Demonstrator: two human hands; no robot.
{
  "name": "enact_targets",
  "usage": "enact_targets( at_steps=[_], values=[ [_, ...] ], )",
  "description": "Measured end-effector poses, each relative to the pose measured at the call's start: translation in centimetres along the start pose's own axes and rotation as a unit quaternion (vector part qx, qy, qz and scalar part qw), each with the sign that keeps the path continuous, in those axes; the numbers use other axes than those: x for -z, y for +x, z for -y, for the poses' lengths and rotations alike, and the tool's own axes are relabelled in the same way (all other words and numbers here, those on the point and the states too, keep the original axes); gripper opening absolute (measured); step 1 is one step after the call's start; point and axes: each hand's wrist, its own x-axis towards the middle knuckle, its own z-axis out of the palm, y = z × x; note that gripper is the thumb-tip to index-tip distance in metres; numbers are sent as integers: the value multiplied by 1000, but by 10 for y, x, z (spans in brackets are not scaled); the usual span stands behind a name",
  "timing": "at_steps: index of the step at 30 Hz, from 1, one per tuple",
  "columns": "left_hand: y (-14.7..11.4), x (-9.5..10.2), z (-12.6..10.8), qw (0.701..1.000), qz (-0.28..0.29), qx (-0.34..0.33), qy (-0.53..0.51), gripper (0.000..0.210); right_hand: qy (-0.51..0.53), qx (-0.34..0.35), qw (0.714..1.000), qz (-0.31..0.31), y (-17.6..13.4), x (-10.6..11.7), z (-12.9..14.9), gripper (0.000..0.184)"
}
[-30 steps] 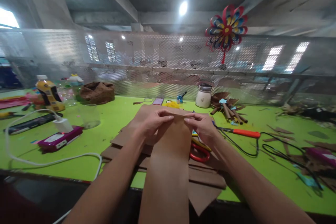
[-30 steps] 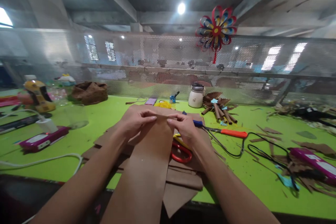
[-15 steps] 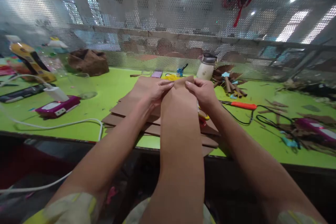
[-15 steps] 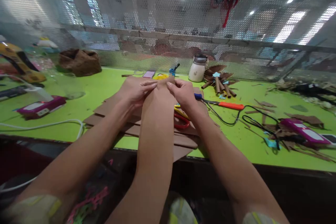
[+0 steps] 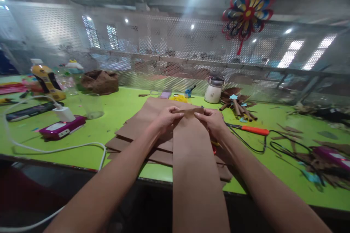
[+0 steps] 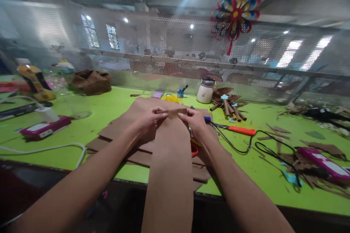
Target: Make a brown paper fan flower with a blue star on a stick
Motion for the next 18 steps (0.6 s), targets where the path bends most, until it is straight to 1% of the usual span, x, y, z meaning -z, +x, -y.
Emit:
enact_targets(
  at_steps=[3,7,10,12,15,18],
  values=[
    [-1,3,-3,999,15,-8,37,23,2,-2,1000,11,0,2,2,31],
    [-5,4,-7,996,34,6,78,31,-12,-8,1000,23,1,6,2,30],
    [-7,3,-7,994,43,12,104,28,-34,-2,999,27,2,8,2,30],
    [-7,2,-7,992,38,7,122,24,-46,3,998,34,2,9,3,30],
    [-7,1,-8,989,27,-21,143,18,-62,10,997,34,2,8,4,28],
    [-7,0,-10,988,26,-43,144,17,-53,7,998,23,2,8,5,25]
  ],
)
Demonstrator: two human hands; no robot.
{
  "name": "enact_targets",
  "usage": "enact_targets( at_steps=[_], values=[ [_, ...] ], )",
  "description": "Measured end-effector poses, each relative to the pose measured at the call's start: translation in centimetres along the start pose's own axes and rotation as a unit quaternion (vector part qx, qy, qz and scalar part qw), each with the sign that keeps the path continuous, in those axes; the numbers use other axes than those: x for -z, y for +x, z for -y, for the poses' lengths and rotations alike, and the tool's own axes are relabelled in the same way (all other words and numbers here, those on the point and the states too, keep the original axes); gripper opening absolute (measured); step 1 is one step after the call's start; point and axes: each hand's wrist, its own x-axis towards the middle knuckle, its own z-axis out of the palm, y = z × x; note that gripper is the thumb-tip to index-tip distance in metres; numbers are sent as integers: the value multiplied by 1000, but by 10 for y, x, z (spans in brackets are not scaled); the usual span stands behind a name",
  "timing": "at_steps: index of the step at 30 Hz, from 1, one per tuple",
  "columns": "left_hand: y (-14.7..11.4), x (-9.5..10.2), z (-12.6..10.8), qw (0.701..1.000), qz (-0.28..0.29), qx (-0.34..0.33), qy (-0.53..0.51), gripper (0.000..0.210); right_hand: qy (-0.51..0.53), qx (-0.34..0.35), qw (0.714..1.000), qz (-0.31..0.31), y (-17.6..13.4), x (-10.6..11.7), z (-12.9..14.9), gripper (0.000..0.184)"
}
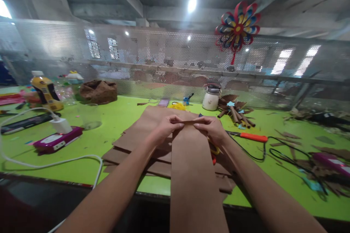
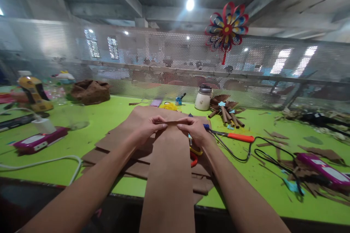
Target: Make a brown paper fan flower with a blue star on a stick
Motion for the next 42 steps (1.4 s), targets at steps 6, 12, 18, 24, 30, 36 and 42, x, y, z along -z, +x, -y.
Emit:
enact_targets(
  at_steps=[6,12,18,24,30,36,42],
  values=[
    [-4,2,-6,999,37,11,-23,24,66,-27,997,1,-2,-1,6,19],
    [-5,0,-10,999,26,-38,25,18,93,-36,995,11,-3,0,13,14],
    [-5,0,-13,989,11,-92,112,15,75,-12,997,28,-3,3,12,13],
    [-4,6,-18,993,63,-43,89,35,41,10,998,47,-3,4,5,11],
    [-2,4,-9,973,95,11,210,44,-9,12,998,64,-5,-3,0,8],
    [-5,4,-7,965,130,-8,225,44,-5,7,998,64,-6,-4,0,13],
    [-4,-1,-8,959,141,-54,239,39,-38,12,998,57,-7,-5,4,14]
  ],
)
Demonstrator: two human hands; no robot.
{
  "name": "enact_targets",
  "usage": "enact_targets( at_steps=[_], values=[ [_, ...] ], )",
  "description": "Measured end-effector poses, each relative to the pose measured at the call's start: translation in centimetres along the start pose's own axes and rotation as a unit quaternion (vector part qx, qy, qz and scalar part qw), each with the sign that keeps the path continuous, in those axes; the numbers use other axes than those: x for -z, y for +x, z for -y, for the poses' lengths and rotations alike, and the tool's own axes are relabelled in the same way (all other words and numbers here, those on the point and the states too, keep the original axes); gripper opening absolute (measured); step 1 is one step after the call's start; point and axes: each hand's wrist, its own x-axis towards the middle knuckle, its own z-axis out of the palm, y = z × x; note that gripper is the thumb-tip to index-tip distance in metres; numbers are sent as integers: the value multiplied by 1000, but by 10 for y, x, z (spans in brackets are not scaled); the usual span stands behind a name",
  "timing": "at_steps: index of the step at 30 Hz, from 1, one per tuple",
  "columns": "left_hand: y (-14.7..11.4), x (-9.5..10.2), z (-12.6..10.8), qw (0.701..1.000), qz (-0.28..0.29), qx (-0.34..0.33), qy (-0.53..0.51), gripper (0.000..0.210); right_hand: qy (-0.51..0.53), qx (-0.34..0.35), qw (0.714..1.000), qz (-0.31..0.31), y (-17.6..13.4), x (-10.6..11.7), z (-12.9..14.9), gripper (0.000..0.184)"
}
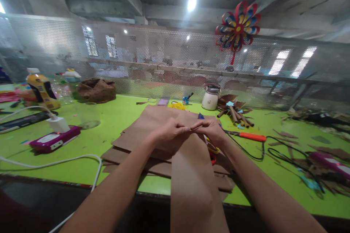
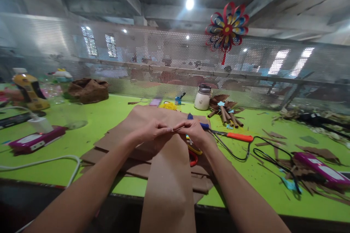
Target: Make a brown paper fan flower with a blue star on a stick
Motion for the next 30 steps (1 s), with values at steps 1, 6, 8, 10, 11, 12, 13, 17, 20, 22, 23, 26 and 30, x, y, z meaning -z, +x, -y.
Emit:
enact_targets(
  at_steps=[1,6,8,10,11,12,13,17,20,22,23,26,30],
  values=[
    [0,0,-1,1000,-5,-1,7,39,-4,0,1000,-1,0,0,0,14],
    [-2,0,-10,999,-24,0,29,37,34,-19,999,12,-1,2,2,12],
    [-3,1,-12,999,-28,-1,31,37,52,-34,997,41,-4,5,8,19],
    [-5,1,-13,999,-29,-4,30,37,65,-48,992,101,-7,8,17,32],
    [-6,1,-14,999,-28,-6,28,37,65,-53,987,135,-9,9,22,39],
    [-6,1,-15,999,-26,-7,27,37,60,-58,982,167,-11,9,27,44],
    [-7,2,-16,999,-24,-8,28,37,47,-59,980,187,-12,9,32,45],
    [-8,2,-19,999,-21,-1,46,37,-64,-55,988,127,-13,4,37,28],
    [-8,1,-21,999,-23,-8,40,35,-103,-52,991,62,-11,1,32,26],
    [-8,0,-22,999,-26,-8,23,34,-98,-46,993,49,-9,1,29,28],
    [-8,0,-22,1000,-25,-1,12,35,-95,-43,994,47,-9,2,28,29],
    [-7,0,-22,998,-15,43,-32,36,-92,-35,994,36,-7,3,26,30],
    [-7,0,-22,993,-7,84,-84,35,-101,-22,994,25,-7,3,28,29]
  ],
)
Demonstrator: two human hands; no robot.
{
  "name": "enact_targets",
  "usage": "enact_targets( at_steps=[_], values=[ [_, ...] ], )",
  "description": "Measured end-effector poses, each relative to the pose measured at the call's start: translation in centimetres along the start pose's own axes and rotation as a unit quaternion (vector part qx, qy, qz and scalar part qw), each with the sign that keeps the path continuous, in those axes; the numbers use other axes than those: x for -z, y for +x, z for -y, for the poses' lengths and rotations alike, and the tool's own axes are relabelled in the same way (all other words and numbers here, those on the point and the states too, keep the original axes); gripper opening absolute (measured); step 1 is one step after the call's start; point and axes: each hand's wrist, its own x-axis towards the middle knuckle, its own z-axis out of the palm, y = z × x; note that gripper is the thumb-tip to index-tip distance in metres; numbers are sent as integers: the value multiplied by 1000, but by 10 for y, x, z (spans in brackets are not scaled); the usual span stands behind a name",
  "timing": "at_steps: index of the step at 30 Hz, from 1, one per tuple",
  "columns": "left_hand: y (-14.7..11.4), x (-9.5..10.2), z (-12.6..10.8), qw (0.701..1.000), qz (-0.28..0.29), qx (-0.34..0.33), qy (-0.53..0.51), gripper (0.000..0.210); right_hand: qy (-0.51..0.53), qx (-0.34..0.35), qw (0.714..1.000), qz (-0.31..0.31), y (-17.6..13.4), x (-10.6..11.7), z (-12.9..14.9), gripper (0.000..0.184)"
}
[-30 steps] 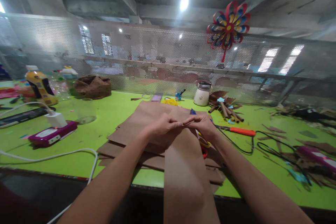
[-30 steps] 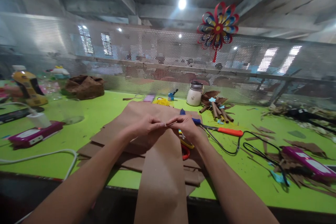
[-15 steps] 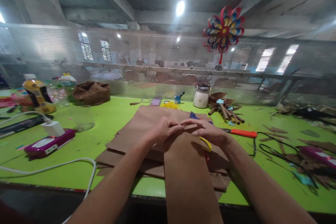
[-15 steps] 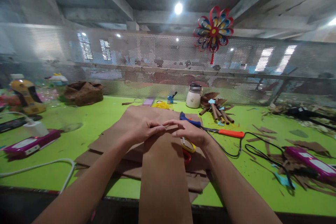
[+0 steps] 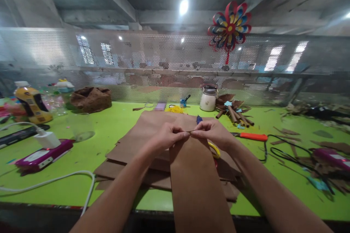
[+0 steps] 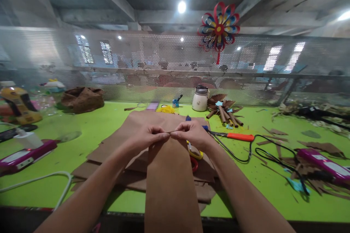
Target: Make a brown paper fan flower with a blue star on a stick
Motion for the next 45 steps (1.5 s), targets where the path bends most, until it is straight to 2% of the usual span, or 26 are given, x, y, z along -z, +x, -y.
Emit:
enact_targets(
  at_steps=[3,8,13,22,28,33,39,42,45],
  values=[
    [-1,0,-1,1000,-5,4,-29,34,-7,11,1000,-2,-1,-1,2,27],
    [-3,0,-2,998,25,16,-49,36,-30,23,999,-9,-2,-3,6,26],
    [-3,-1,-2,999,-23,38,-31,35,-42,31,999,-14,-4,-4,10,25],
    [-4,-5,-2,998,-64,0,13,32,-8,30,999,-14,-4,-2,9,24],
    [-4,-7,0,995,-82,-26,48,33,22,-3,1000,-4,-2,-3,7,23],
    [-4,-6,-2,998,-53,5,36,34,33,-13,999,-19,-1,-3,3,24],
    [-6,-2,-6,1000,11,-20,1,37,-18,4,999,-27,1,-3,-4,26],
    [-5,-2,-5,1000,8,14,-3,42,-41,11,999,-25,2,-4,-6,25],
    [-3,-3,-2,1000,-9,12,-5,42,-47,11,999,-14,2,-4,-6,25]
  ],
)
